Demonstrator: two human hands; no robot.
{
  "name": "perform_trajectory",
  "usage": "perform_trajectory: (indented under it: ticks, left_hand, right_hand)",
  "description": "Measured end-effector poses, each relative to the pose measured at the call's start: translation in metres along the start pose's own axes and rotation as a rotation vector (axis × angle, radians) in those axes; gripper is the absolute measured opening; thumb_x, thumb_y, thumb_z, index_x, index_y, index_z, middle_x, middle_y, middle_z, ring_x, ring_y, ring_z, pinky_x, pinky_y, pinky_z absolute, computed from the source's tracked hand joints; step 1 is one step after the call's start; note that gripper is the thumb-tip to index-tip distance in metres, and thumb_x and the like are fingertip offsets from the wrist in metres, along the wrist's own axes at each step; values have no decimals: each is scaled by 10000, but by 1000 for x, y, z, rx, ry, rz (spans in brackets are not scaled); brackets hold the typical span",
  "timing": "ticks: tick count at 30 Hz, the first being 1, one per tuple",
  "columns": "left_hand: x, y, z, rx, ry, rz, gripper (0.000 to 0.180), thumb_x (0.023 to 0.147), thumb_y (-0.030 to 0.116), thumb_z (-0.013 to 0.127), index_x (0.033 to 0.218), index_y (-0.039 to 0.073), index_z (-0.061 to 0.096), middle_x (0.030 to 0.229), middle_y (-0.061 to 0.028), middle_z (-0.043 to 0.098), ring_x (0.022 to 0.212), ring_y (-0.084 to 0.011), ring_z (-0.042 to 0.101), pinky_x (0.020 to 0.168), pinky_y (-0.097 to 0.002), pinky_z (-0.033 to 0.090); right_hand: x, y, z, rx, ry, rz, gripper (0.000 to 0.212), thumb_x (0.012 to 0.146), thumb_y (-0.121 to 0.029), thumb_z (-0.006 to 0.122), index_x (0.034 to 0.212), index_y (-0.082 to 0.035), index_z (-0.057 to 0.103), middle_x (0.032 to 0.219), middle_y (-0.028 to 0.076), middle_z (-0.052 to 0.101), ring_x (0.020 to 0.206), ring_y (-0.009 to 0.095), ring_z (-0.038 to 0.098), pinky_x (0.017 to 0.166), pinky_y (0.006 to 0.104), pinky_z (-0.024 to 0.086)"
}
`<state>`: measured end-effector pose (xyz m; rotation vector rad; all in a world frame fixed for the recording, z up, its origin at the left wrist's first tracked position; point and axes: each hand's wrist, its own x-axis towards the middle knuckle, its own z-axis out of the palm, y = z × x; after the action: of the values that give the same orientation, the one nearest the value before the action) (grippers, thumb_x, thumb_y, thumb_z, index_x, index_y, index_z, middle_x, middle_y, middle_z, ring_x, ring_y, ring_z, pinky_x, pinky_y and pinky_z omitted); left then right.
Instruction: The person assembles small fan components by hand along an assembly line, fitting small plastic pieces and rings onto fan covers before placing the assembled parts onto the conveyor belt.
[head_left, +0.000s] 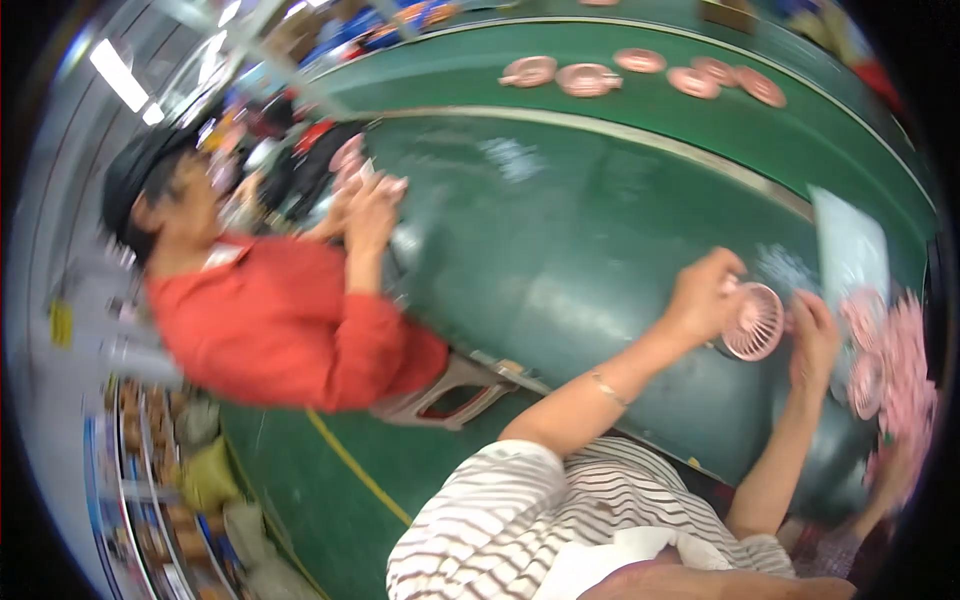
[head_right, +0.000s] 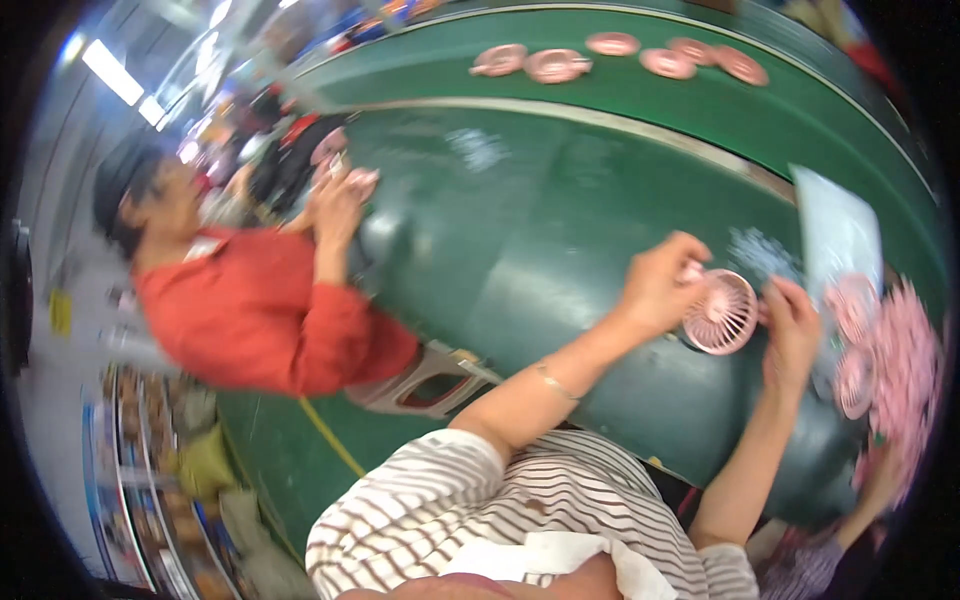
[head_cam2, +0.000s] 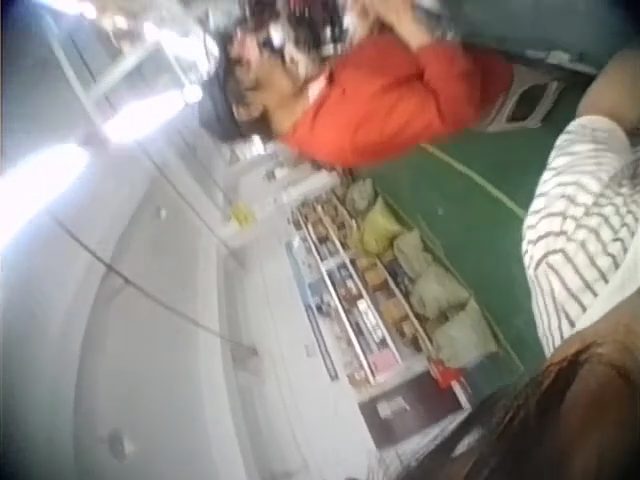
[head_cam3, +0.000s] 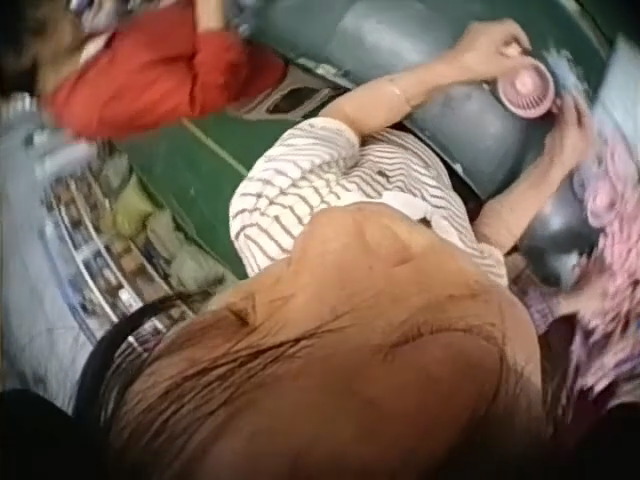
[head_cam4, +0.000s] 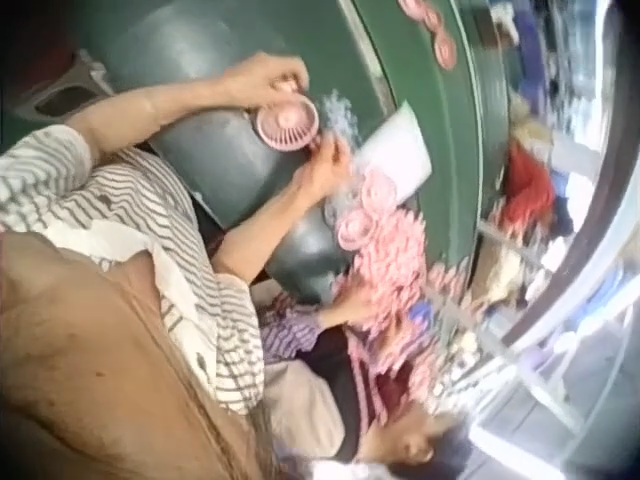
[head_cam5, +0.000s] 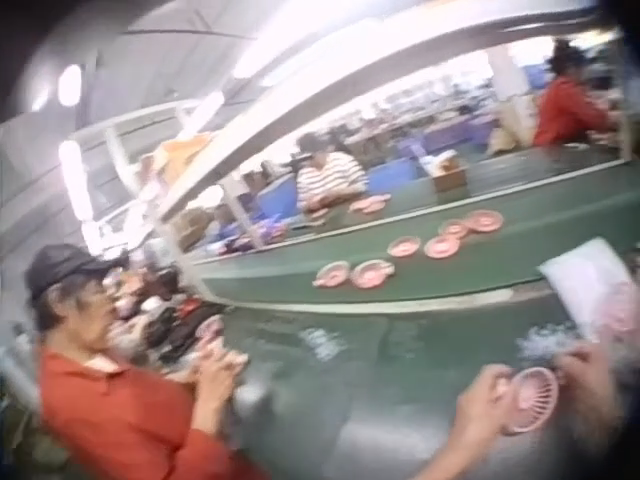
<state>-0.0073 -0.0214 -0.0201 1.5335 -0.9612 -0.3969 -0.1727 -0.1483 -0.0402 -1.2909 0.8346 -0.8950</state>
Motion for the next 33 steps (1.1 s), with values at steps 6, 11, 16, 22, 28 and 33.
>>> perform_trajectory:
  ticks: [6,11,16,22,28,33]
  left_hand:
    - [-2,-11,4,-117,-204,-240,378,750,-60,623,1090,26,482,958,-94,598,813,-118,585,658,-227,497]
    - [-9,-3,20,-157,-201,-219,265,759,-6,651,998,-6,536,858,-69,628,699,-62,568,609,-200,476]
    - [-10,-10,23,-238,-249,-183,274,756,5,675,1018,-6,597,871,-58,636,710,-63,569,639,-193,475]
    - [-11,4,25,-355,-215,-212,269,764,-43,661,1027,3,628,927,-47,620,789,-76,585,694,-202,503]
    - [-12,-7,24,-335,-249,-95,295,767,-48,658,1053,-15,594,899,-40,614,745,-72,575,665,-198,496]
    - [-8,-4,22,-507,-271,-256,284,765,-54,658,1039,-30,586,879,-46,618,733,-70,570,658,-204,495]
  right_hand:
    - [-9,-18,24,41,44,12,165,772,-63,657,917,17,657,747,66,646,622,107,592,578,217,479]
    - [-14,-27,24,98,28,137,150,769,15,639,912,59,640,792,103,650,647,118,604,584,224,493]
    - [-18,-23,29,14,-10,49,144,758,-7,643,889,54,647,769,75,648,668,88,597,591,207,482]
    - [-13,-15,25,112,-118,113,128,779,6,638,895,56,626,764,76,637,670,91,596,614,207,498]
    - [-16,-15,28,94,-104,108,117,794,-10,637,896,47,626,759,70,640,661,86,600,591,206,494]
    - [-18,-7,37,-5,-63,86,101,807,-8,618,894,45,617,763,69,643,655,77,597,583,206,491]
